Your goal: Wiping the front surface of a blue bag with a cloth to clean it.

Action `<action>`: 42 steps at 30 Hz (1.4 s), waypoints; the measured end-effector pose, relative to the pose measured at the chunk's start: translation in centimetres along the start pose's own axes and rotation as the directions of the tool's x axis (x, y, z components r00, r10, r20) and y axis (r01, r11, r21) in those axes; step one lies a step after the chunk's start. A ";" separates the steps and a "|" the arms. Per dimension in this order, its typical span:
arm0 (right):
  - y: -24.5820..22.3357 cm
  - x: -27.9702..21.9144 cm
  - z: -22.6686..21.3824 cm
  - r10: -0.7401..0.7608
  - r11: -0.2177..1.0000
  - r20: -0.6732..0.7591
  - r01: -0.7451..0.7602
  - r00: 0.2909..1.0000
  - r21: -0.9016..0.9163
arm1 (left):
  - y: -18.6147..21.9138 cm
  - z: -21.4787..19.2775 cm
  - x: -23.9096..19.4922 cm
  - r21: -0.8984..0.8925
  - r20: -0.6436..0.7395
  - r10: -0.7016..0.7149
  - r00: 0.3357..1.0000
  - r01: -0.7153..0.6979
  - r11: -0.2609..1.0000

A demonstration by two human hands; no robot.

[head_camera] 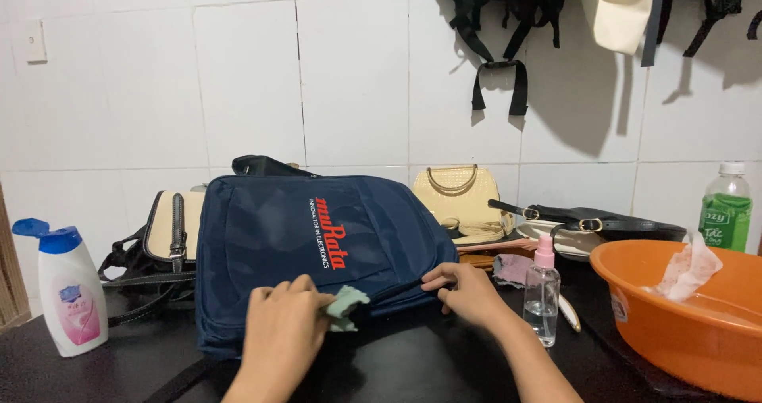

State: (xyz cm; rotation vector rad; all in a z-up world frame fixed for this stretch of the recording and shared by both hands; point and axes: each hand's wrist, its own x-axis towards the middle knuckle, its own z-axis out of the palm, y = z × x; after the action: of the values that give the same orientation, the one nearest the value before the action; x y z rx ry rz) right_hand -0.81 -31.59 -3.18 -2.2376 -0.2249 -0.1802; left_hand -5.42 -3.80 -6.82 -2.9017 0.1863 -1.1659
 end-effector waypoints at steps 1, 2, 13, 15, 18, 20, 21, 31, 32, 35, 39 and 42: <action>0.4 0.3 0.1 0.000 1.000 0.002 0.000 1.000 0.002 | -0.6 -0.3 -0.4 0.002 0.002 0.000 1.000 0.000 1.000; 0.7 0.6 0.2 -0.009 1.000 0.000 0.009 1.000 0.013 | -1.2 -0.6 -0.8 0.015 0.026 -0.020 0.999 0.020 1.000; 0.4 0.4 0.2 -0.002 1.000 -0.015 0.003 1.000 0.023 | -7.9 -4.4 -4.5 0.107 0.163 -0.188 0.969 0.172 0.979; 1.0 1.1 0.3 -0.015 1.000 -0.016 0.015 1.000 0.011 | -9.5 -4.2 -4.9 0.105 0.164 -0.194 0.967 0.179 0.978; 0.2 0.3 0.2 0.008 1.000 -0.012 -0.008 1.000 0.012 | -10.3 -5.9 -5.4 0.099 0.194 -0.300 0.934 0.285 0.953; 0.1 0.4 0.0 0.001 1.000 -0.016 -0.001 1.000 0.007 | -10.4 -6.0 -5.7 0.061 0.168 -0.349 0.922 0.344 0.937; 0.1 0.3 0.2 -0.006 1.000 -0.016 0.006 1.000 0.001 | -10.5 -6.0 -6.2 0.021 0.147 -0.402 0.904 0.404 0.915; -0.1 0.3 0.2 0.023 1.000 -0.010 -0.023 1.000 -0.007 | -11.4 -4.3 -6.8 -0.051 -0.019 -0.301 0.953 0.300 0.953; -0.2 0.2 0.3 0.017 1.000 -0.017 -0.018 1.000 -0.025 | -11.3 -4.4 -6.9 -0.040 -0.021 -0.283 0.959 0.282 0.959; -0.2 0.1 0.3 0.017 0.999 -0.021 -0.018 1.000 -0.042 | -10.2 -4.8 -6.7 -0.032 -0.002 -0.232 0.973 0.232 0.972; -0.1 0.3 0.3 0.030 0.999 -0.014 -0.031 0.999 -0.023 | -8.9 -2.7 -5.6 -0.081 -0.033 -0.061 0.998 0.058 0.995; -0.2 0.1 0.3 0.036 0.999 -0.028 -0.036 0.999 -0.009 | -6.8 -1.0 -4.0 -0.071 -0.052 0.024 0.998 -0.028 0.997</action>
State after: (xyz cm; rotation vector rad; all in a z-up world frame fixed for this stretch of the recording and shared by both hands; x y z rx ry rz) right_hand -0.78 -31.23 -3.17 -2.2452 -0.1690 -0.1932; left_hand -8.26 3.43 -8.50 -2.9227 0.2709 -1.2558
